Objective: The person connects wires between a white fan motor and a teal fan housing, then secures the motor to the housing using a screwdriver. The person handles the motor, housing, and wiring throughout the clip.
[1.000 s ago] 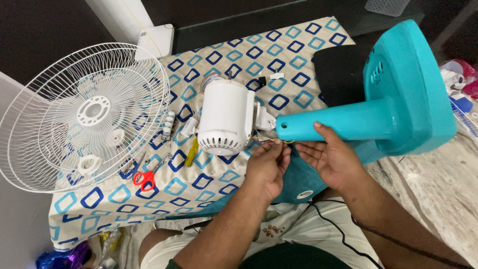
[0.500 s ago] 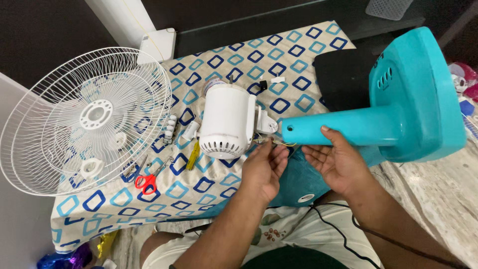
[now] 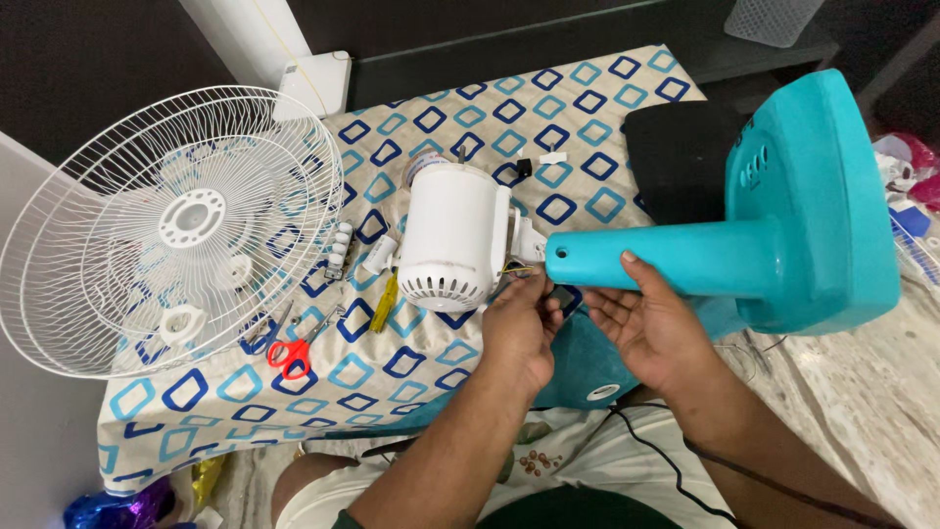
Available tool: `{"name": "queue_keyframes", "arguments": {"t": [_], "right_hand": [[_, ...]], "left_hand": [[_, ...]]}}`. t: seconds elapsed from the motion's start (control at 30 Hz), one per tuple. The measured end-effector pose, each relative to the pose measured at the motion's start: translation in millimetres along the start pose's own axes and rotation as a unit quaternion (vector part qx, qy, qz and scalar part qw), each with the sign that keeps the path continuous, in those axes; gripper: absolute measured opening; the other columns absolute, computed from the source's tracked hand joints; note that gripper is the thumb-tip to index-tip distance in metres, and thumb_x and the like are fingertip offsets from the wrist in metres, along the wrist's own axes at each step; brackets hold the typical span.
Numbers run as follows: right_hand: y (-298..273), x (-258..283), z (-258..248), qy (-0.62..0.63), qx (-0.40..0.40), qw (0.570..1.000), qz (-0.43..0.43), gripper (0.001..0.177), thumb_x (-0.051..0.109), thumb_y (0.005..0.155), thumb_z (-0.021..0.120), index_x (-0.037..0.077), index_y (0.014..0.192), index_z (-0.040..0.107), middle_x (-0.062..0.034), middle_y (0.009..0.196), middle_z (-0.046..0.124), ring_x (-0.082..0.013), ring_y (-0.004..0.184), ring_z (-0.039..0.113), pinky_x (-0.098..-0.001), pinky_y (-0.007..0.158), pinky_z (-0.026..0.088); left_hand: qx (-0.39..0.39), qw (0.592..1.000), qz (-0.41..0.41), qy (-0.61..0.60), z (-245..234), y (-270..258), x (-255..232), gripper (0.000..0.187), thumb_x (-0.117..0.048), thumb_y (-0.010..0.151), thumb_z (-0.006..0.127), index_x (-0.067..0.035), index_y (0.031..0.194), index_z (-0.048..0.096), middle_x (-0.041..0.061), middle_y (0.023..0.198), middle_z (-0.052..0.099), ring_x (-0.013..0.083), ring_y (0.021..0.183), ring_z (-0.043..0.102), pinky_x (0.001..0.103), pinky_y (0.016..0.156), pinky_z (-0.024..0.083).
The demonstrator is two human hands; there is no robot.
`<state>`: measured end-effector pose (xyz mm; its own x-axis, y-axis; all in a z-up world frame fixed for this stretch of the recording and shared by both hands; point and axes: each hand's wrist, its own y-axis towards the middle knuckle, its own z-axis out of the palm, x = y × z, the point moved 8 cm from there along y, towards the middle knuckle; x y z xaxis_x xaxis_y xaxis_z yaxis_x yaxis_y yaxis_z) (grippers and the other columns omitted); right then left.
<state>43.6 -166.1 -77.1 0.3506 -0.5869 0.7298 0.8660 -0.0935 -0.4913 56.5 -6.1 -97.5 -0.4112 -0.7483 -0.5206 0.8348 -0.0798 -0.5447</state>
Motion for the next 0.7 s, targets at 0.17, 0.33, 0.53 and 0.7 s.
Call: {"name": "queue_keyframes", "arguments": {"t": [0.17,0.33,0.53,0.7], "right_hand": [[1.2,1.4,0.1,-0.002,-0.014,1.000,-0.005,0.041,0.041,0.094,0.066,0.009,0.119,0.062,-0.0102,0.107,0.068,-0.0214,0.099,0.066,-0.0368,0.090,0.054],[3.0,-1.4,4.1,-0.008,-0.023,1.000,0.002,0.041,0.040,0.093,0.066,0.009,0.118,0.063,-0.0101,0.105,0.069,-0.0213,0.098,0.067,-0.0365,0.089,0.054],[6.8,-8.4,7.5,-0.015,-0.013,1.000,0.005,0.042,0.041,0.092,0.069,0.009,0.117,0.064,-0.0093,0.104,0.069,-0.0210,0.097,0.066,-0.0372,0.088,0.054],[10.8,-9.5,7.7,-0.008,-0.017,1.000,0.011,0.041,0.043,0.091,0.068,0.010,0.116,0.064,-0.0089,0.103,0.069,-0.0216,0.096,0.066,-0.0378,0.088,0.053]], "left_hand": [[-0.034,0.998,-0.044,-0.032,-3.7,-5.4,-2.2,0.020,-0.034,0.101,0.062,-0.014,0.098,0.063,-0.001,0.075,0.058,0.0116,0.062,0.050,0.026,0.055,0.043],[-0.010,0.999,-0.027,-0.021,0.9,3.0,-6.1,0.013,-0.028,0.100,0.061,-0.018,0.102,0.068,-0.005,0.074,0.052,0.0082,0.061,0.045,0.023,0.054,0.039],[-0.003,1.000,-0.024,-0.006,0.7,1.4,-6.8,0.012,-0.027,0.100,0.064,-0.016,0.104,0.068,-0.005,0.076,0.054,0.0087,0.062,0.045,0.024,0.055,0.040],[-0.018,0.999,-0.038,-0.019,-0.7,-4.2,-9.2,0.012,-0.028,0.100,0.062,-0.017,0.100,0.067,-0.004,0.074,0.055,0.0088,0.061,0.045,0.024,0.053,0.039]]}}
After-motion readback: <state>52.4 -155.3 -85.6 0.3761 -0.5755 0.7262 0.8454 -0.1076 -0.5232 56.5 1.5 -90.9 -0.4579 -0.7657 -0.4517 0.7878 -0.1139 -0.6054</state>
